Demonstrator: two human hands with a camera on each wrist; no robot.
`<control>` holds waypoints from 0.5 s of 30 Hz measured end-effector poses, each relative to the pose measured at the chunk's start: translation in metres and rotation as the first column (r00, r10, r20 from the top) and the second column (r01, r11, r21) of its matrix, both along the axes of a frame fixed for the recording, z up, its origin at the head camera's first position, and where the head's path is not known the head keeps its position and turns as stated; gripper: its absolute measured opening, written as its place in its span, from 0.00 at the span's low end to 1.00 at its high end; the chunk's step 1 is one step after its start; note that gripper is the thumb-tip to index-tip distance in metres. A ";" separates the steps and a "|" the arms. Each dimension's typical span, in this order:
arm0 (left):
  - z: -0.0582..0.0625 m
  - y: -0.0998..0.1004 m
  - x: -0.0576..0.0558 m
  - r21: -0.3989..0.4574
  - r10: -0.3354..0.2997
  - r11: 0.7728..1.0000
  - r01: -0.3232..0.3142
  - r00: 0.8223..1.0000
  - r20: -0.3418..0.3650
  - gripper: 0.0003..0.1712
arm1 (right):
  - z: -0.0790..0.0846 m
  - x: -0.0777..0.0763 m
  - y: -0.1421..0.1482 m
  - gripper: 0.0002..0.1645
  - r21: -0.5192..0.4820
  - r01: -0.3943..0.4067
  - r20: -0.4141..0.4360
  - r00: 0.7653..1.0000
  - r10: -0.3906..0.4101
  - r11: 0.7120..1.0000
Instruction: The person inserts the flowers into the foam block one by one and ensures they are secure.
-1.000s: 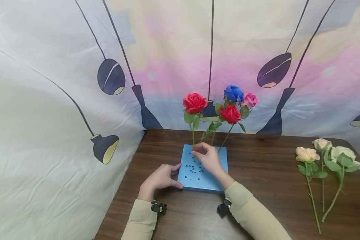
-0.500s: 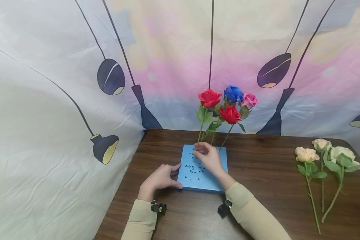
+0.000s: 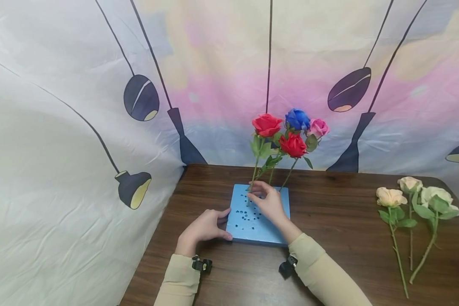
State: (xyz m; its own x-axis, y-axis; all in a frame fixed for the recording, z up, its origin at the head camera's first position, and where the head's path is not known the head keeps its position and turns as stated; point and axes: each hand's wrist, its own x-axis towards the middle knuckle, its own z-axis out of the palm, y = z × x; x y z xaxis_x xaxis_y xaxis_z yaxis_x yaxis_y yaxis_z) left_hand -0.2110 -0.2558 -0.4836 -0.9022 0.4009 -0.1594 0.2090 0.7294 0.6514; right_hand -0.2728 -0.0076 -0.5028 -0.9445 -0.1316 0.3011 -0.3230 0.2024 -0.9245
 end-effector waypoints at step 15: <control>0.000 0.000 0.001 0.009 0.003 1.000 -0.003 1.000 0.001 0.56 | 0.003 -0.001 0.004 0.24 -0.008 0.005 0.022 1.000 -0.004 1.000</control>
